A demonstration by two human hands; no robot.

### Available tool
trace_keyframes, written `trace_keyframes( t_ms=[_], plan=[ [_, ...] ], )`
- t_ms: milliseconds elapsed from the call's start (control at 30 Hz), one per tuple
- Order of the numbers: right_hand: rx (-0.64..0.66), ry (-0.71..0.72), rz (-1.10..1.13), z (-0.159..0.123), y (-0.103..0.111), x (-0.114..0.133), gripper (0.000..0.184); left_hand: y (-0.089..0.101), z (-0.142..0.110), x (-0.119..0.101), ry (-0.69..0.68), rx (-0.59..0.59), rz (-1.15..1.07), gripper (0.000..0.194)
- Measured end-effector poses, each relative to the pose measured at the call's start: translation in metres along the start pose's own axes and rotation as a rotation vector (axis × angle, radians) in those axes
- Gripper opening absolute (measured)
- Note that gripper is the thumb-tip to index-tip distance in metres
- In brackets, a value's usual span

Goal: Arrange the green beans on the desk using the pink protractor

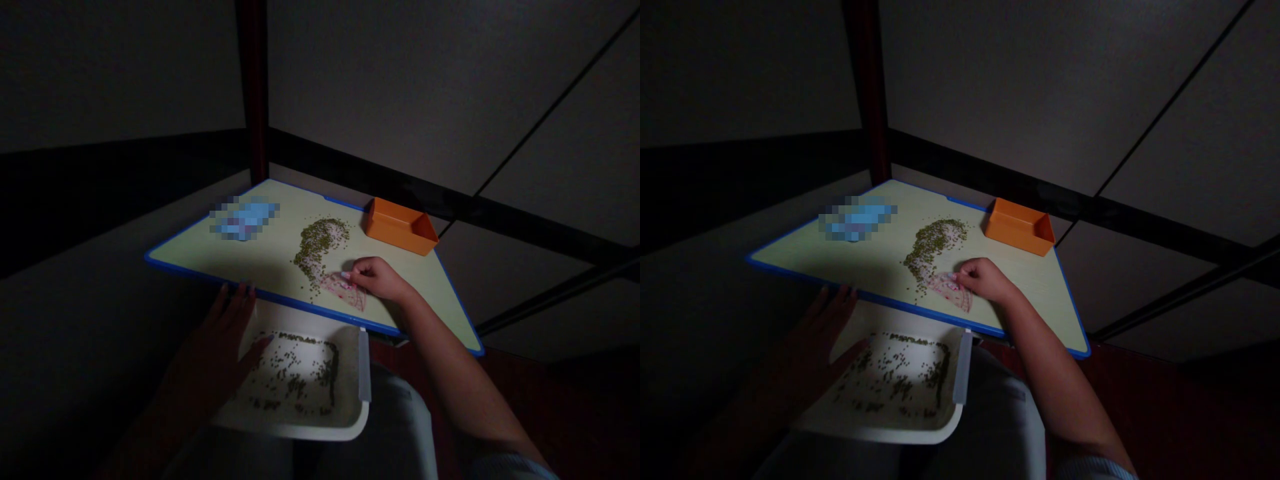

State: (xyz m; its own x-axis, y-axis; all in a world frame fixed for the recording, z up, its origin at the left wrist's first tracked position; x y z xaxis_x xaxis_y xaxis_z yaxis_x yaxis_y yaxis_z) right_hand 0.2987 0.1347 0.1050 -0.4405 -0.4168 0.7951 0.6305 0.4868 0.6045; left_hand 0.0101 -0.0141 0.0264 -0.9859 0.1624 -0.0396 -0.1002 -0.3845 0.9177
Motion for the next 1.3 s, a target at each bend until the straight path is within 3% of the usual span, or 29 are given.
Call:
trace_keyframes(
  t_ms=[367, 767, 1300],
  plan=[
    [0.104, 0.038, 0.071, -0.0007, 0.0004, 0.0024, 0.047, -0.0004, 0.0000, 0.0006, -0.007, 0.010, -0.017, 0.080],
    [0.118, 0.028, 0.062, -0.0007, -0.0024, 0.0030, 0.049, 0.0026, 0.0000, 0.0002, 0.003, 0.014, -0.025, 0.080],
    [0.024, 0.055, -0.029, 0.0016, -0.0055, 0.0017, 0.048, 0.0027, -0.0004, -0.0008, 0.015, 0.028, -0.024, 0.081]
  ],
)
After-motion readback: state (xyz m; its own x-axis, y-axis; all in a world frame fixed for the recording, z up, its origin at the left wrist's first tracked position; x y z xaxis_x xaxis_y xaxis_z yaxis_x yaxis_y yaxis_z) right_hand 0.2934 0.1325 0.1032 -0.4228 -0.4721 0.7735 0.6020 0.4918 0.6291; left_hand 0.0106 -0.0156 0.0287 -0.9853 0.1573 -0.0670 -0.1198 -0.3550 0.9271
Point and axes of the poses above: each hand's wrist, its own z-axis towards the middle knuckle, its own y-axis out of the back of the hand, x = y × z, the point moved 1 cm from there along z, towards the middle knuckle, and after that the axes turned 2 degrees about z, right-handed, at the moved point
